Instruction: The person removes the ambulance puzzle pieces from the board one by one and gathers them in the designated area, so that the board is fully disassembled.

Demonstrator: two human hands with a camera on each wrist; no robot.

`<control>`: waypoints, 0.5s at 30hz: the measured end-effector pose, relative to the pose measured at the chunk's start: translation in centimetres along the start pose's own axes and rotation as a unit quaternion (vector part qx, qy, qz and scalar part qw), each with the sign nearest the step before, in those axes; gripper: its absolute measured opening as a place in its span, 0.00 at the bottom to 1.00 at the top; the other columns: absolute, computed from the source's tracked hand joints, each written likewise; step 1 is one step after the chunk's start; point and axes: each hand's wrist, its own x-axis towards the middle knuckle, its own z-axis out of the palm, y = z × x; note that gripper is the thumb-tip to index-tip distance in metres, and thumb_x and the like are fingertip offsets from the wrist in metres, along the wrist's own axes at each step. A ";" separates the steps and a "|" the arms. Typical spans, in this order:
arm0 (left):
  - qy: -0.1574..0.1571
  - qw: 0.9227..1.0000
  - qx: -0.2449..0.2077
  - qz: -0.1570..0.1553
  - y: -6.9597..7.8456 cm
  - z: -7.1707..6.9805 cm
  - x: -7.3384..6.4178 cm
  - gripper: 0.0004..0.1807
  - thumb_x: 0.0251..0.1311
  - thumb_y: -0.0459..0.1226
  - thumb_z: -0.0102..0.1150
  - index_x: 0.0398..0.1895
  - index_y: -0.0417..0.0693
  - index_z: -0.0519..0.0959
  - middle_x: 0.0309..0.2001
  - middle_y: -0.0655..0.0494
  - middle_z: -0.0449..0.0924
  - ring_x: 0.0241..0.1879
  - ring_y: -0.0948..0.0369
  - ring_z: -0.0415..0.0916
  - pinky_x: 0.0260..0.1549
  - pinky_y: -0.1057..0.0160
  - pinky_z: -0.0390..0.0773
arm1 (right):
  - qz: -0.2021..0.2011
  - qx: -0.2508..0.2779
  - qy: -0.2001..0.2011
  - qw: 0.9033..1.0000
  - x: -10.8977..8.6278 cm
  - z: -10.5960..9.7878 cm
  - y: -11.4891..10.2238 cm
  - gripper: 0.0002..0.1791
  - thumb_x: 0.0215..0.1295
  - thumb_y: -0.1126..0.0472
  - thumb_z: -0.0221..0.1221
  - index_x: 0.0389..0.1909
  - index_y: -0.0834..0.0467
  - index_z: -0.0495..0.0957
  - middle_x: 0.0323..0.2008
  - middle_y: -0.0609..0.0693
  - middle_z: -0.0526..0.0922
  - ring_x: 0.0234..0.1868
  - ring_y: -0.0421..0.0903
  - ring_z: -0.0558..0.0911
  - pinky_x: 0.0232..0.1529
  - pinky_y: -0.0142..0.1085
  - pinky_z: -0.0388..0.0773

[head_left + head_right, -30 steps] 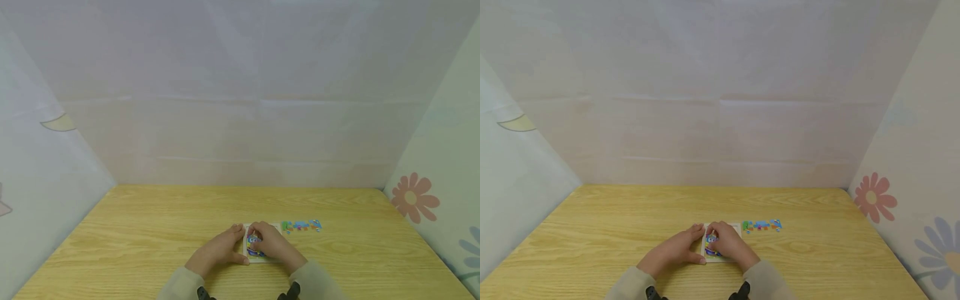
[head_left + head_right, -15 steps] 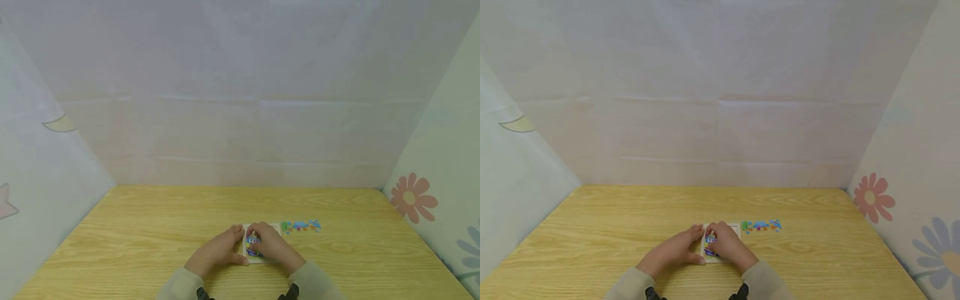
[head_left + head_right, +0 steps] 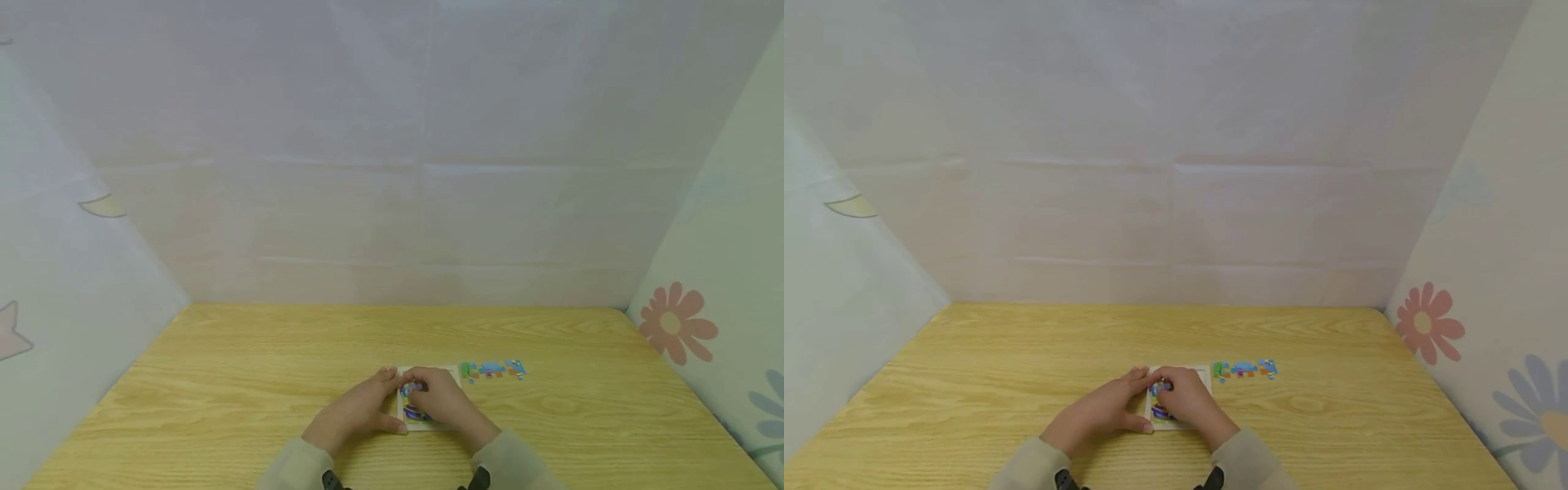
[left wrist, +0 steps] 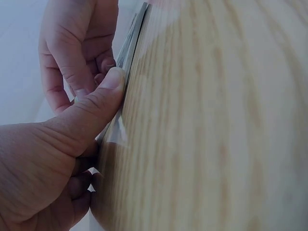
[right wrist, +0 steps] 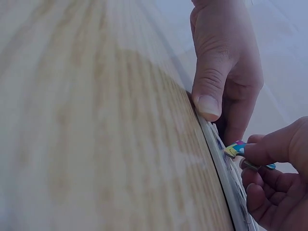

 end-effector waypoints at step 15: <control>-0.005 1.000 0.010 -0.012 -0.3 0.2 0.2 0.50 0.42 0.57 0.66 0.66 0.39 0.62 0.70 0.45 0.53 0.70 0.48 0.48 0.66 0.48 0.55 | 0.079 0.189 0.051 0.977 -0.2 -0.4 0.7 0.15 0.57 0.61 0.62 0.44 0.63 0.76 0.24 0.48 0.78 0.22 0.41 0.73 0.23 0.29 0.72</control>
